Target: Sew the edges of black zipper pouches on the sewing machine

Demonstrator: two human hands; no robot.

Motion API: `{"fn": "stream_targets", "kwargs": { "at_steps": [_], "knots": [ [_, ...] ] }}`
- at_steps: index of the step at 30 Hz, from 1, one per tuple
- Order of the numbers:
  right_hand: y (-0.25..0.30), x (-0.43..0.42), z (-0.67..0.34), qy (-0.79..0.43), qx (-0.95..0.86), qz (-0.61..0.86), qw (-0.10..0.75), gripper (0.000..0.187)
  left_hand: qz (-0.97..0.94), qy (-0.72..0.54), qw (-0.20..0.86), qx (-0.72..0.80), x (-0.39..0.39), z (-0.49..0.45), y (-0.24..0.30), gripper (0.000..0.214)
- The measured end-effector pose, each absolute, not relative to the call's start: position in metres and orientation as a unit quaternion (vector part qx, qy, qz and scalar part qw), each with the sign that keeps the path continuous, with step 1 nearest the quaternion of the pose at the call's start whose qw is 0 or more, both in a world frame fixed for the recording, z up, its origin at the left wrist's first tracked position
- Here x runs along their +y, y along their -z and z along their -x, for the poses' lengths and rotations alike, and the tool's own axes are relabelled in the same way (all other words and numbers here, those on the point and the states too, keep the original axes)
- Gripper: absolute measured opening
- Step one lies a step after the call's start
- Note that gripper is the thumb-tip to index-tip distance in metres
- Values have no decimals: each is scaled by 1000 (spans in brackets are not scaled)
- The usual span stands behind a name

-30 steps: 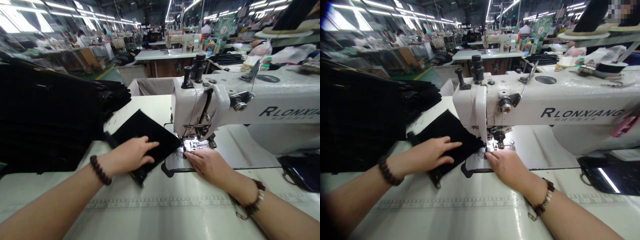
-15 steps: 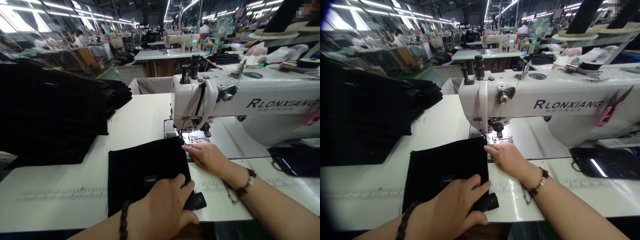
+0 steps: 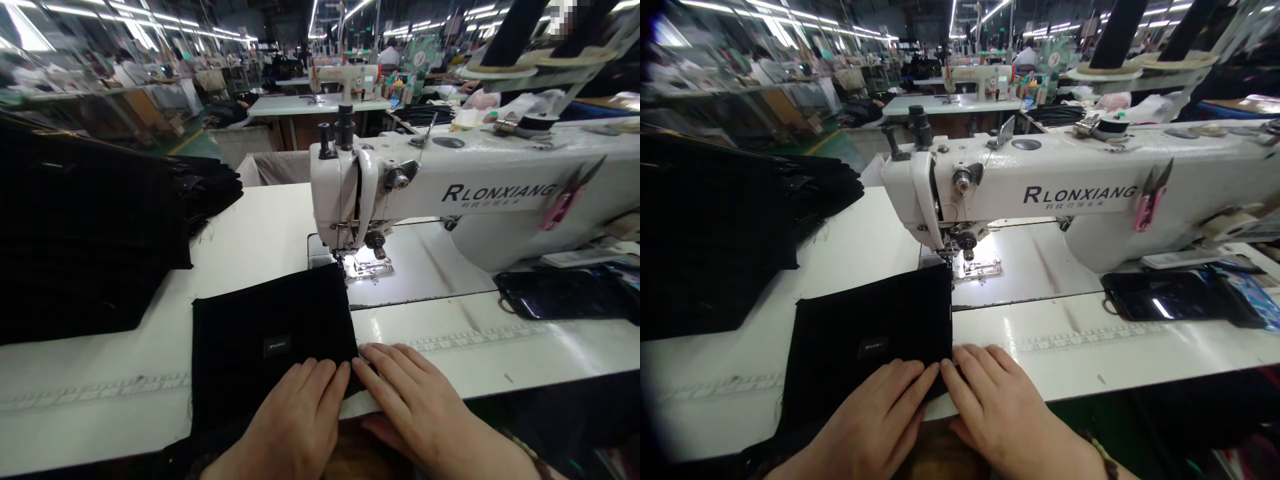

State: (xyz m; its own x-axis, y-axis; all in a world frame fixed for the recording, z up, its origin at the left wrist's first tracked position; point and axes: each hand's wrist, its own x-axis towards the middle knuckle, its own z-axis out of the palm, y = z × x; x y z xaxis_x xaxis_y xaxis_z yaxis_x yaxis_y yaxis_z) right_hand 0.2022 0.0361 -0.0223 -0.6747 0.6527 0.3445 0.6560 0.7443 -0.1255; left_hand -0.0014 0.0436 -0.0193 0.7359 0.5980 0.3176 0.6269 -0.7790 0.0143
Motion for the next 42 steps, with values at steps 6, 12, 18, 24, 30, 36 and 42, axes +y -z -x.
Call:
{"fn": "stream_targets", "kwargs": {
  "at_steps": [6, 12, 18, 24, 30, 36, 42],
  "knots": [
    [24, 41, -203, -11, -918, 342, 201, 33, 919, 165, 90, -347, 42, -3, 18, 34],
    [22, 49, -189, 78, -867, 373, 321, 29, 916, 207, 106, -325, 45, 0, 2, 30],
    [1, 52, -201, 108, -902, 296, 295, 36, 916, 209, 112, -324, 52, -14, 1, 37],
    [7, 51, -210, 110, -933, 263, 219, 39, 930, 210, 98, -285, 51, -18, 26, 39],
    [18, 55, -205, 88, -943, 255, 195, 41, 935, 189, 81, -288, 51, -17, 40, 37],
    [18, 56, -213, 73, -941, 264, 199, 44, 935, 175, 35, -306, 52, -29, 46, 37],
    [19, 53, -219, 66, -937, 272, 209, 46, 941, 145, 1, -307, 50, -32, 49, 35]
  ]
}}
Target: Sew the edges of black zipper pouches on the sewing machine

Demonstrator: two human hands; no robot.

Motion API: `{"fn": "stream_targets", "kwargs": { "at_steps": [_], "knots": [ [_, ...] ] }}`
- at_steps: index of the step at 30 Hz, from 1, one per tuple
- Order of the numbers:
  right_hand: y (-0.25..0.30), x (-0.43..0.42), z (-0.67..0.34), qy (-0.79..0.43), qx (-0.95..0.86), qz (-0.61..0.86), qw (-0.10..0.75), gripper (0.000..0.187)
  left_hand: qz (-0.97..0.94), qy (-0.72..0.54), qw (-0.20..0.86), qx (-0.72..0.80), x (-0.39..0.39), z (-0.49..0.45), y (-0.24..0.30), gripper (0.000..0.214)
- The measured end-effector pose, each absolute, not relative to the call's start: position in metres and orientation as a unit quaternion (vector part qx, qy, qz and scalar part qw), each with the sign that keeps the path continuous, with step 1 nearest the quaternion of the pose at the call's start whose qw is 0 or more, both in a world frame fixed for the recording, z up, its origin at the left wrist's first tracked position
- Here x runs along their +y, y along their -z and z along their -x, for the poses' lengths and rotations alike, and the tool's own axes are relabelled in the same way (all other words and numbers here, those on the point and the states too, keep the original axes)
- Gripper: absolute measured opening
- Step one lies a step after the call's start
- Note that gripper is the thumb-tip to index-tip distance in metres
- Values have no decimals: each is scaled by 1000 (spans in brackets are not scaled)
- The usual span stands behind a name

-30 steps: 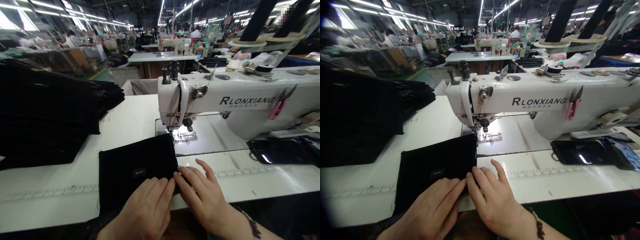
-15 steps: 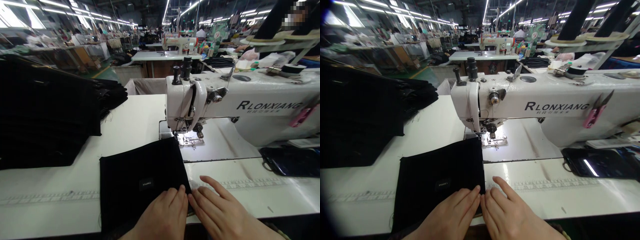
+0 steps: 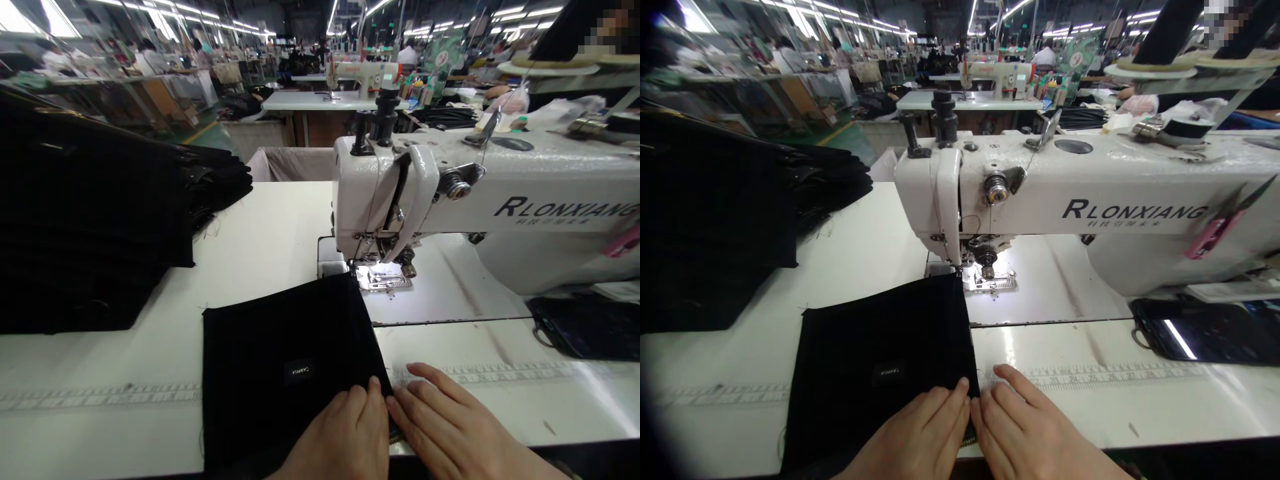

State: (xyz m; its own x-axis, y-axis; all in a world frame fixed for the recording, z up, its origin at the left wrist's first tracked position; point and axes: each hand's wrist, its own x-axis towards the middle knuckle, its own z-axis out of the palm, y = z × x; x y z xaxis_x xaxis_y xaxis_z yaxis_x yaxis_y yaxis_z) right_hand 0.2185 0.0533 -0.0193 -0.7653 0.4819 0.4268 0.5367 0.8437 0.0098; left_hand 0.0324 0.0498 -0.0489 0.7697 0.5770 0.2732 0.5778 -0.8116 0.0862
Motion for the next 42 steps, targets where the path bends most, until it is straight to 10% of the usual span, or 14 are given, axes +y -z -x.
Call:
{"fn": "stream_targets", "kwargs": {
  "at_steps": [42],
  "knots": [
    [25, 137, -191, 91, -959, 253, 83, 21, 961, 92, 55, -256, 137, -4, 33, 31]
  ]
}}
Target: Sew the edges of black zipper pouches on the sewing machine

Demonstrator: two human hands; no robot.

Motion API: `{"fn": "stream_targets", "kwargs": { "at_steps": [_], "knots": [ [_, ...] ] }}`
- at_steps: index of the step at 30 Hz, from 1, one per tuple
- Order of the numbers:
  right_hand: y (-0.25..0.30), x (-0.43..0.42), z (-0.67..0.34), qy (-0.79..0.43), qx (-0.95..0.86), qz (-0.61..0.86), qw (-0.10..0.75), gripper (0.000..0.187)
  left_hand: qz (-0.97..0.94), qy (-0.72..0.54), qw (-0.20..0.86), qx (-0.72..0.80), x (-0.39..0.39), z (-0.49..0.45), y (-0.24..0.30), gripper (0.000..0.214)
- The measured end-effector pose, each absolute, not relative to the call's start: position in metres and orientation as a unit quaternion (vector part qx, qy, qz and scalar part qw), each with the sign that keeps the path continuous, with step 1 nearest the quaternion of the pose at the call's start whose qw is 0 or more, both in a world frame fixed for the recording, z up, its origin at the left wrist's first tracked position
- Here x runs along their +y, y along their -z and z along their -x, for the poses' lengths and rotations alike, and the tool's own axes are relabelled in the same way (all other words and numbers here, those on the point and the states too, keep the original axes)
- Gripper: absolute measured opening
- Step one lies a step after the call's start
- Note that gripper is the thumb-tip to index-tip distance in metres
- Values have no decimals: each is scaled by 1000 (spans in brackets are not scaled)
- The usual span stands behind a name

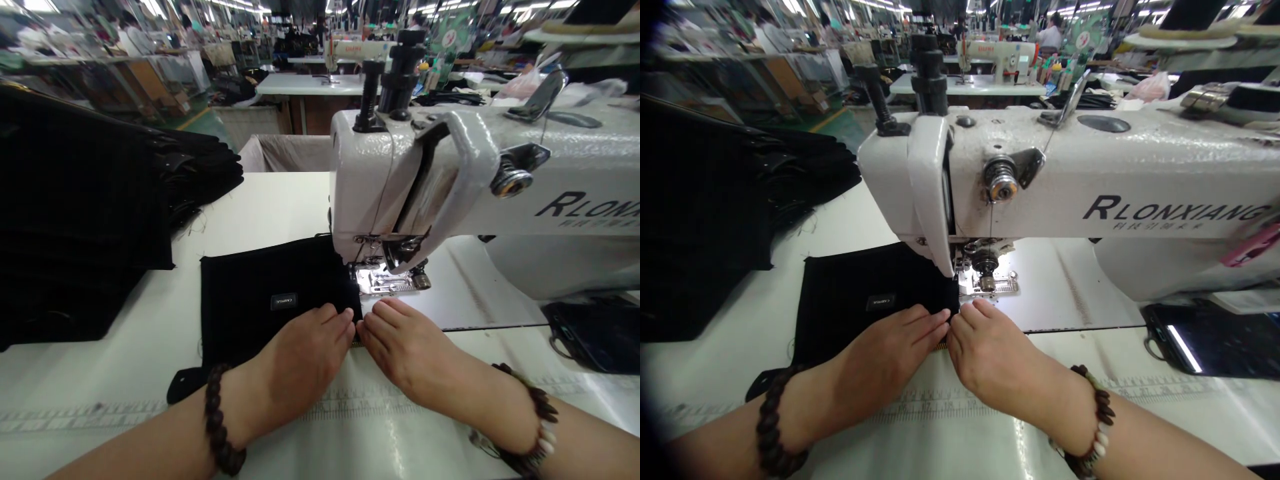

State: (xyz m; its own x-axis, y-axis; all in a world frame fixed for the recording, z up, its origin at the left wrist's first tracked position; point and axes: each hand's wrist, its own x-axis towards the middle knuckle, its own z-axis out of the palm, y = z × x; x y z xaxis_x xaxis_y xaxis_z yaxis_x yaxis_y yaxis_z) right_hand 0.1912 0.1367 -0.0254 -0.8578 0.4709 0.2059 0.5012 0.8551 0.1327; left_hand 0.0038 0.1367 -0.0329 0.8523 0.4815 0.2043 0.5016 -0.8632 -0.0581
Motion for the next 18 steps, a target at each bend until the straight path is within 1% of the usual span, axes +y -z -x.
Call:
{"fn": "stream_targets", "kwargs": {
  "at_steps": [3, 5, 6, 8, 10, 12, 14, 16, 18],
  "knots": [
    [27, 143, -191, 87, -950, 280, 102, 21, 966, 85, 52, -238, 148, -3, 33, 32],
    [26, 147, -195, 68, -943, 299, 128, 20, 968, 81, 8, -238, 157, -2, 30, 33],
    [25, 150, -197, 54, -937, 312, 150, 20, 962, 85, -48, -256, 162, 0, 27, 32],
    [23, 156, -205, 29, -915, 348, 202, 27, 926, 97, -194, -308, 173, 3, 19, 30],
    [24, 160, -212, 13, -890, 390, 237, 33, 863, 101, -343, -357, 186, 8, 12, 31],
    [25, 163, -215, 0, -877, 415, 243, 26, 782, 118, -475, -386, 196, 13, 9, 31],
    [24, 164, -216, -34, -880, 416, 226, 18, 689, 152, -588, -395, 203, 16, 10, 31],
    [20, 163, -214, -70, -885, 411, 205, 17, 622, 176, -648, -404, 206, 17, 13, 32],
    [11, 164, -214, -109, -890, 405, 181, 16, 593, 178, -662, -422, 207, 17, 16, 32]
  ]
}}
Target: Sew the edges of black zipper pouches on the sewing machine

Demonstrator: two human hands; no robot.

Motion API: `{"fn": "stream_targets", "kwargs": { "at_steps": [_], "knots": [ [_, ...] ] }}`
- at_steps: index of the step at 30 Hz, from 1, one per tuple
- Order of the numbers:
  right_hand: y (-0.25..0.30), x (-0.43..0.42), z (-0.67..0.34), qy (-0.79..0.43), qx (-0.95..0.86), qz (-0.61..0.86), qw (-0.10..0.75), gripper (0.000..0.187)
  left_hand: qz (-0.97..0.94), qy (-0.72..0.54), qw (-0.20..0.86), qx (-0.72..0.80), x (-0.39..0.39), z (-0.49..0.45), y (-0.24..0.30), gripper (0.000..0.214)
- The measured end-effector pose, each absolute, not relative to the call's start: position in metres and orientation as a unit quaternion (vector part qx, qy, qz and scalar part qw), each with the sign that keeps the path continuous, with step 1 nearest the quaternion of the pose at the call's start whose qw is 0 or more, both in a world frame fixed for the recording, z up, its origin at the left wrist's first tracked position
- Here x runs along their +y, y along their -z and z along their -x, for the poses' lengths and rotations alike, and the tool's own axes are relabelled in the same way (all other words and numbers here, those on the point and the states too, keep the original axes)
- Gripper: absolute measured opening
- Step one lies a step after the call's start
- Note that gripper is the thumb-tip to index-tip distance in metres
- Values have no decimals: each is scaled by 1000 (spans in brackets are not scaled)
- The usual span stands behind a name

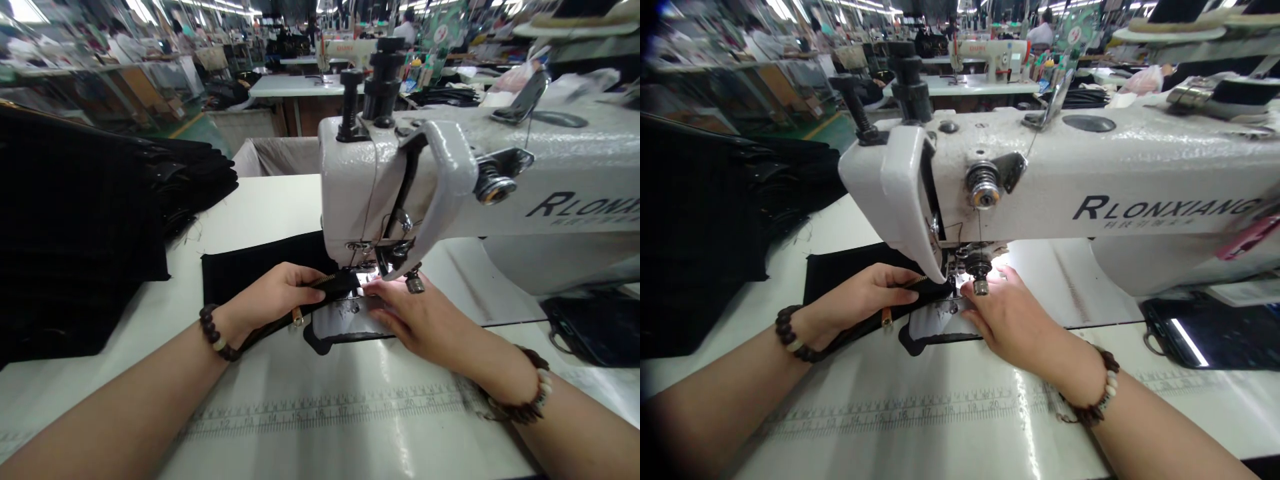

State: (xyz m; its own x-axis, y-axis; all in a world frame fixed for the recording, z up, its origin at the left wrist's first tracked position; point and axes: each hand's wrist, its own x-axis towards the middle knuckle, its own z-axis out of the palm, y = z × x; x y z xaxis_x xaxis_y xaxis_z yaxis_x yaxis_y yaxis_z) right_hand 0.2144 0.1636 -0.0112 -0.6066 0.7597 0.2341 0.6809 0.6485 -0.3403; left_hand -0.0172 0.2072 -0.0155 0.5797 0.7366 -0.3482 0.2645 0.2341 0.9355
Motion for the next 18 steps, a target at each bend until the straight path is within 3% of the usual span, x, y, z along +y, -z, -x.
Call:
{"fn": "stream_targets", "kwargs": {
  "at_steps": [4, 7, 10, 12, 16, 18],
  "knots": [
    [-3, 166, -225, -197, -901, 376, 93, 37, -579, -178, 667, 433, 210, 17, 13, 29],
    [-3, 165, -232, -161, -903, 387, 92, 41, -646, -160, 619, 416, 207, 15, 7, 28],
    [3, 158, -228, -79, -898, 378, 211, 32, -837, -103, 398, 360, 190, 8, 6, 29],
    [8, 152, -222, -34, -904, 352, 241, 28, -920, -76, 228, 310, 173, 2, 9, 32],
    [21, 144, -210, 0, -933, 334, 134, 25, -971, -46, -41, 233, 151, -7, 19, 34],
    [26, 143, -208, 5, -936, 333, 112, 24, -971, -41, -98, 215, 149, -7, 20, 32]
  ]
}}
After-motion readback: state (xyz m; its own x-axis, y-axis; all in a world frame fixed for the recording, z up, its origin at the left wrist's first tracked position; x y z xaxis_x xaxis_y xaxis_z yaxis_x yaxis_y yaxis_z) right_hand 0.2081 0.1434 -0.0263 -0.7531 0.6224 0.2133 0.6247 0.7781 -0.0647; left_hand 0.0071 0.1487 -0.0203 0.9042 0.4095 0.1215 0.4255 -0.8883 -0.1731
